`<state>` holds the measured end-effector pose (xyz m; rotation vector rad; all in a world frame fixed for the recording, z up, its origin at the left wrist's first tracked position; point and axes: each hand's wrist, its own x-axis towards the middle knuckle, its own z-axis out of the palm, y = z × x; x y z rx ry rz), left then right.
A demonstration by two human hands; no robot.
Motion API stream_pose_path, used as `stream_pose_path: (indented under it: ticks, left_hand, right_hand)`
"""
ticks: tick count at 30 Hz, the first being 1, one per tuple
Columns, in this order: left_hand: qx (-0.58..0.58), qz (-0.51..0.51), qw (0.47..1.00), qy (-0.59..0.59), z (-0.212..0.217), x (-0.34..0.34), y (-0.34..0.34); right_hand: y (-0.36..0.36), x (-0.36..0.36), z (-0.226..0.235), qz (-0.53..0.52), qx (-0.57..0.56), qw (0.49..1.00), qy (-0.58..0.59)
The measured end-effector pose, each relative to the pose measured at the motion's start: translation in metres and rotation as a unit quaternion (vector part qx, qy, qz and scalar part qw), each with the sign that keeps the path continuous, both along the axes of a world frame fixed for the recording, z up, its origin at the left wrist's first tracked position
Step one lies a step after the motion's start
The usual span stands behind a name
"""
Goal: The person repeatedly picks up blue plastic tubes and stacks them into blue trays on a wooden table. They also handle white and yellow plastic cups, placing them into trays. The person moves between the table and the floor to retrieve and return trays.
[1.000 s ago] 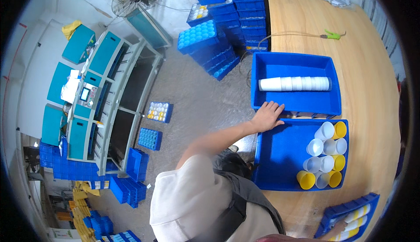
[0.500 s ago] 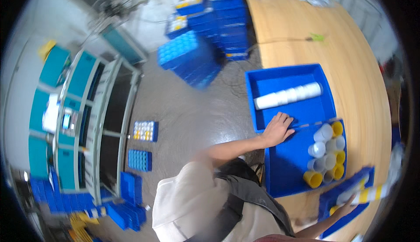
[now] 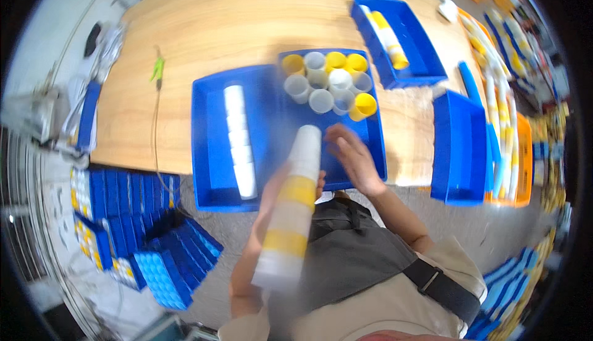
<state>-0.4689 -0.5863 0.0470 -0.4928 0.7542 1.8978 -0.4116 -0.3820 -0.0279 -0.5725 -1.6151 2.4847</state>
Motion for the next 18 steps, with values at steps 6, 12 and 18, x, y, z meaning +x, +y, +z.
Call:
stream_pose_path:
  ticks: [6,12,18]
  left_hand:
    - [-0.077,-0.037,0.996,-0.023,-0.019,-0.008,-0.027]
    - [-0.125,-0.116,0.985,0.036,-0.034,-0.031,-0.028]
    - [-0.023,0.026,0.998,-0.048,-0.026,-0.005,0.001]
  right_hand:
    - [-0.046,-0.017,-0.012,0.172,-0.335,0.925,-0.047]
    - [-0.033,-0.051,-0.031,0.199,-0.293,0.933,-0.068]
    - [-0.007,-0.056,-0.032,0.112,-0.160,0.978,-0.078]
